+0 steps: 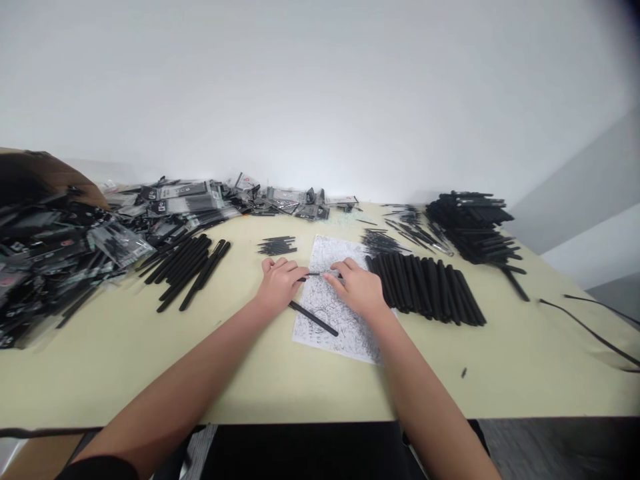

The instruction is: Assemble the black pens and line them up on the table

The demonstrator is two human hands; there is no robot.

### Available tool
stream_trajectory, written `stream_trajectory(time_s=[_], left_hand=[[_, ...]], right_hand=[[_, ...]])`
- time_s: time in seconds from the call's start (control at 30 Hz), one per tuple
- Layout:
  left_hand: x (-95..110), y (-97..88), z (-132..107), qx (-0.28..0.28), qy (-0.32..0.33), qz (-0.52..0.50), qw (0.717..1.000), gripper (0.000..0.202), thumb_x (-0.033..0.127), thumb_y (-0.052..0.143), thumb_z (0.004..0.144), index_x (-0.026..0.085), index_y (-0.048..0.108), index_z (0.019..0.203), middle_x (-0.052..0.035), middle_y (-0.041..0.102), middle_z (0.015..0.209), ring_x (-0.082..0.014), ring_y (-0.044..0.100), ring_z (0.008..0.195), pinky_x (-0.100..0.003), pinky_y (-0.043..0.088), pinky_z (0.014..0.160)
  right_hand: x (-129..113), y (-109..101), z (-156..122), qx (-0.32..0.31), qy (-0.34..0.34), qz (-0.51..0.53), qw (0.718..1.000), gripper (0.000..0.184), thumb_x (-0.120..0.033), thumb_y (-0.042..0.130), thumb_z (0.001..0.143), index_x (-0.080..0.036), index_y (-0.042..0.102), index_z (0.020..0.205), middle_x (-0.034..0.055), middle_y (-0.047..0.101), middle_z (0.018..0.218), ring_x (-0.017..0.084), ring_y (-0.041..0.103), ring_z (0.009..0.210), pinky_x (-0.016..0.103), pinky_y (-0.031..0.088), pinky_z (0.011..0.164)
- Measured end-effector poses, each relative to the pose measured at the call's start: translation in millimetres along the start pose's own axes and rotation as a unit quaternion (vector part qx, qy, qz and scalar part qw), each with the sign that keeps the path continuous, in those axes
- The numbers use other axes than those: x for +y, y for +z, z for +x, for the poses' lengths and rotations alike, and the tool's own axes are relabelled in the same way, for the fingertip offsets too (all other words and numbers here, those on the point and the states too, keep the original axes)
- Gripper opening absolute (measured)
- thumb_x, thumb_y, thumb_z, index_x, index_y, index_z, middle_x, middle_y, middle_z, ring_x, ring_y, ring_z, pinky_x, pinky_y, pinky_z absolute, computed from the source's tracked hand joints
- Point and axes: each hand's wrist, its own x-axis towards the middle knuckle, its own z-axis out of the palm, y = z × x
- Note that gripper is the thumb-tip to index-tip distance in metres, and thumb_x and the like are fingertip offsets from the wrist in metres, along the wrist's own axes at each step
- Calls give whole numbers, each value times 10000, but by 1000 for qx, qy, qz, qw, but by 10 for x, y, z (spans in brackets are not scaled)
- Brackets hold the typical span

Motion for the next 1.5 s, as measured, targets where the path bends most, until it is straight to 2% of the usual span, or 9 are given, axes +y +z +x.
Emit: stream_trajectory(time_s=[0.3, 0.5, 0.63, 0.77, 0.9, 1.07, 1.2, 1.33, 1.5], left_hand=[[7, -18, 2, -13, 1, 8, 1000, 231, 250, 498, 969, 256, 728, 990, -58, 701, 878, -230, 553, 923, -430, 244, 852], [6, -7, -2, -13, 12, 15, 1000, 234, 251, 508, 967, 271, 739, 998, -60, 698, 876, -227, 555, 918, -434, 241, 862], [-15, 31, -4, 1, 14, 12, 1000, 201, 295, 548, 955, 272, 741, 1006, -58, 700, 865, -225, 559, 908, -427, 237, 858], [-40, 60, -4, 39, -10, 4, 999, 199, 368, 589, 933, 239, 729, 990, -58, 706, 857, -232, 571, 896, -413, 245, 848], [-49, 59, 5, 41, -28, -5, 999, 175, 295, 556, 953, 223, 715, 937, -45, 716, 842, -221, 585, 874, -403, 251, 820], [-57, 52, 5, 23, 19, -24, 999, 167, 241, 552, 949, 232, 719, 954, -33, 727, 850, -207, 592, 858, -404, 256, 819], [-63, 66, -7, 10, 49, -35, 998, 163, 208, 579, 924, 241, 709, 1016, -32, 740, 883, -209, 605, 866, -401, 268, 825], [-70, 81, 4, 35, 6, -57, 998, 180, 357, 624, 914, 222, 675, 1022, -47, 751, 996, -219, 628, 925, -405, 279, 882], [-70, 77, 37, 13, -51, -65, 997, 179, 368, 635, 902, 220, 646, 1002, -32, 747, 983, -227, 640, 940, -396, 321, 900]], right_hand=[[-30, 2, -10, 14, -32, -16, 999, 417, -519, 345, 1007, -253, 647, 1119, 50, 663, 1093, 168, 651, 787, 270, 280, 523], [-92, -1, -26, 7, -75, 11, 997, 363, -414, 336, 1027, -258, 644, 1137, 39, 665, 1089, 164, 653, 884, 269, 313, 548], [-124, 1, -20, -9, -101, 15, 995, 356, -425, 349, 1026, -283, 666, 1104, 20, 664, 1071, 149, 646, 871, 269, 318, 548], [-69, -5, -8, -6, -86, 11, 996, 322, -400, 389, 1014, -275, 675, 1093, 12, 658, 1093, 145, 642, 867, 268, 329, 555], [4, -25, -14, 5, -65, 18, 998, 298, -395, 427, 995, -270, 683, 1079, 8, 656, 1115, 146, 646, 860, 266, 341, 563], [-38, -15, -17, 5, -92, 35, 995, 299, -441, 462, 986, -278, 678, 1114, 12, 662, 1106, 151, 646, 885, 257, 342, 562], [-95, 7, -6, -7, -112, 36, 993, 314, -430, 410, 1016, -319, 671, 1151, -2, 671, 1093, 135, 646, 860, 256, 324, 537], [-72, 0, -6, 10, -85, 48, 995, 291, -375, 429, 1007, -292, 687, 1114, 8, 681, 1086, 144, 651, 854, 254, 334, 544], [-24, -27, -17, 39, -72, 80, 993, 254, -340, 474, 972, -261, 704, 1047, 9, 690, 1062, 150, 657, 863, 252, 374, 574]])
